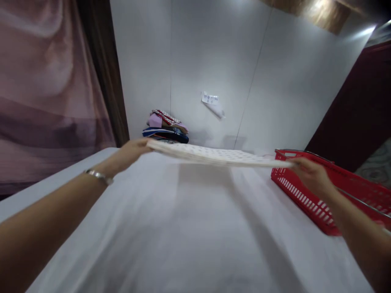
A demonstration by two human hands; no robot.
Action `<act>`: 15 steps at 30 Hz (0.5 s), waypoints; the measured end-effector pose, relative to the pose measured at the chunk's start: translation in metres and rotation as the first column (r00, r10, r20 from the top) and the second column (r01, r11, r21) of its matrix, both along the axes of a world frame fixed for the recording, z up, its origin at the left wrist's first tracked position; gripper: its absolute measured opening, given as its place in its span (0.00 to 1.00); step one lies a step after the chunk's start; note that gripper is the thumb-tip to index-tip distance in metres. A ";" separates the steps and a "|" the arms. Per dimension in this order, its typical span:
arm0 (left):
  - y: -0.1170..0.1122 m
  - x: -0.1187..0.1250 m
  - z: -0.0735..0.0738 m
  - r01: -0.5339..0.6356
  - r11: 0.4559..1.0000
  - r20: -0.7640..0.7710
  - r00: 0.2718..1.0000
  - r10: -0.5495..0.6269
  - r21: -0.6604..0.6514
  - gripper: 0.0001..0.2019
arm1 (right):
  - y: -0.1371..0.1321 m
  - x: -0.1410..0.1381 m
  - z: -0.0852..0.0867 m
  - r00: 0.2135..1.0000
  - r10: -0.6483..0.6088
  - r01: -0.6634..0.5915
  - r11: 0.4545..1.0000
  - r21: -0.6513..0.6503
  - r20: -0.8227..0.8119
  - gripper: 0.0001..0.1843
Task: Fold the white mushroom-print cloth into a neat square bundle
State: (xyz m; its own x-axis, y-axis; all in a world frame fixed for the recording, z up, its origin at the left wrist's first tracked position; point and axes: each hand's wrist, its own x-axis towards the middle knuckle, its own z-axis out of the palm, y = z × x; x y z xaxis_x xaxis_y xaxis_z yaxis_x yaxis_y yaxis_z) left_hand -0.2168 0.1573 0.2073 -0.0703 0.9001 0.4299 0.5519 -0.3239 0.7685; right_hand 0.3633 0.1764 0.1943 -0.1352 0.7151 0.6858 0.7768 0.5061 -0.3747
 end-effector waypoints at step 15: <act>-0.180 -0.015 -0.166 0.058 0.915 -0.248 0.954 -0.169 -0.400 0.15 | -0.160 0.018 -0.185 0.996 0.029 0.018 0.874 -0.486 0.088 0.16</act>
